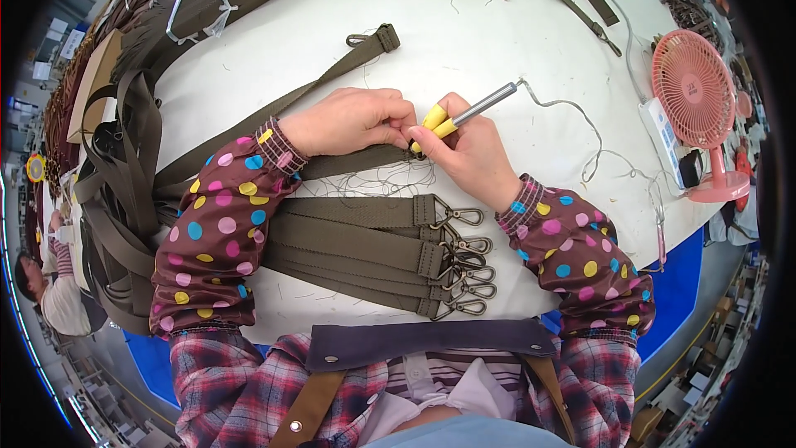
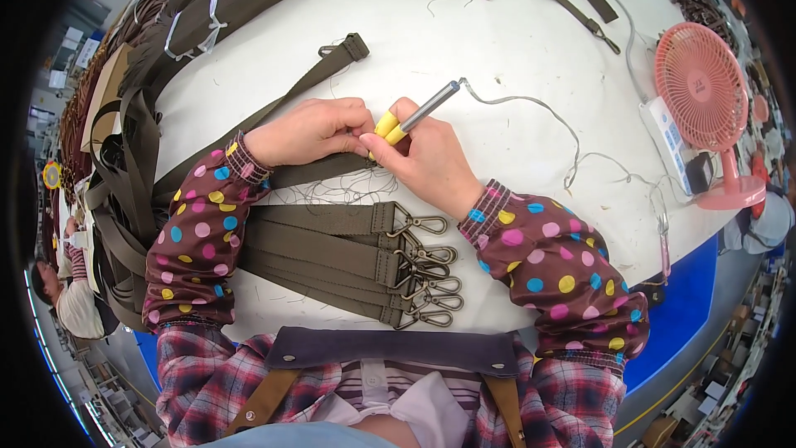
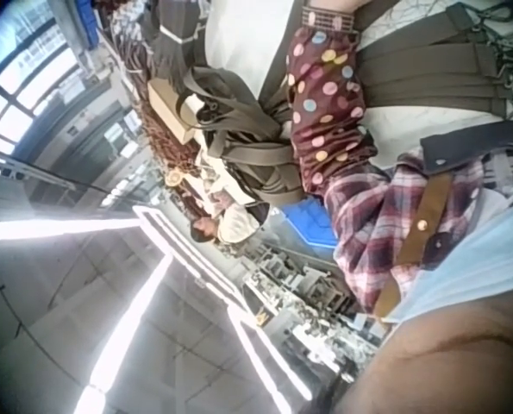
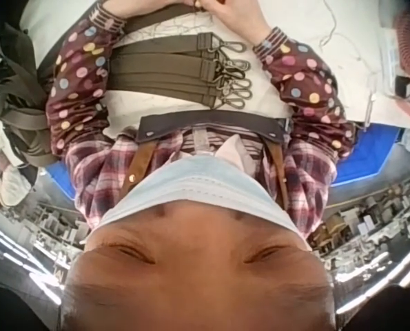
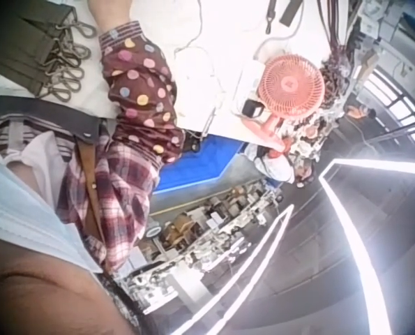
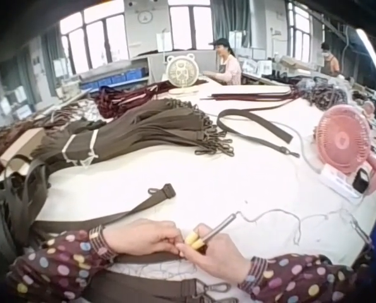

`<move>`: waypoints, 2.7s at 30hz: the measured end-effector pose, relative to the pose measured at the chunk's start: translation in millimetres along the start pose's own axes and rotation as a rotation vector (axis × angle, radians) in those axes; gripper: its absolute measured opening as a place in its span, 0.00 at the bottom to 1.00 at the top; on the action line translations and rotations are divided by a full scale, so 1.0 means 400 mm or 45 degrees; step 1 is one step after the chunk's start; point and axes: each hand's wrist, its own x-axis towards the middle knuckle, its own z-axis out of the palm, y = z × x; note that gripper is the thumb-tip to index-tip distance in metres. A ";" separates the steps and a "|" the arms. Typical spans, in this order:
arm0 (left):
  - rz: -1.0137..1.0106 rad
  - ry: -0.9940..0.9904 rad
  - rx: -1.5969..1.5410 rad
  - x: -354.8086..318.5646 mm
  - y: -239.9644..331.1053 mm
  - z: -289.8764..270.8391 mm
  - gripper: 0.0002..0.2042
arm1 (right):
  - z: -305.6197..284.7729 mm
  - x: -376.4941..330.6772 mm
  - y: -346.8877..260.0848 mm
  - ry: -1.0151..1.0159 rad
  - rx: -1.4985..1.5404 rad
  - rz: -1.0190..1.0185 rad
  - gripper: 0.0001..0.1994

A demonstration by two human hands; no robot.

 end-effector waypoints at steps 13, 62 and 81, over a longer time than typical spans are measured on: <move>-0.026 0.005 -0.018 -0.002 0.009 -0.003 0.10 | -0.002 0.000 -0.011 -0.006 -0.082 0.003 0.15; -0.202 0.217 -0.208 -0.045 0.020 -0.009 0.11 | 0.005 0.024 0.006 0.193 -0.014 -0.037 0.15; -0.459 0.265 -0.759 -0.029 0.014 0.021 0.07 | 0.003 0.030 -0.001 0.126 -0.047 -0.042 0.15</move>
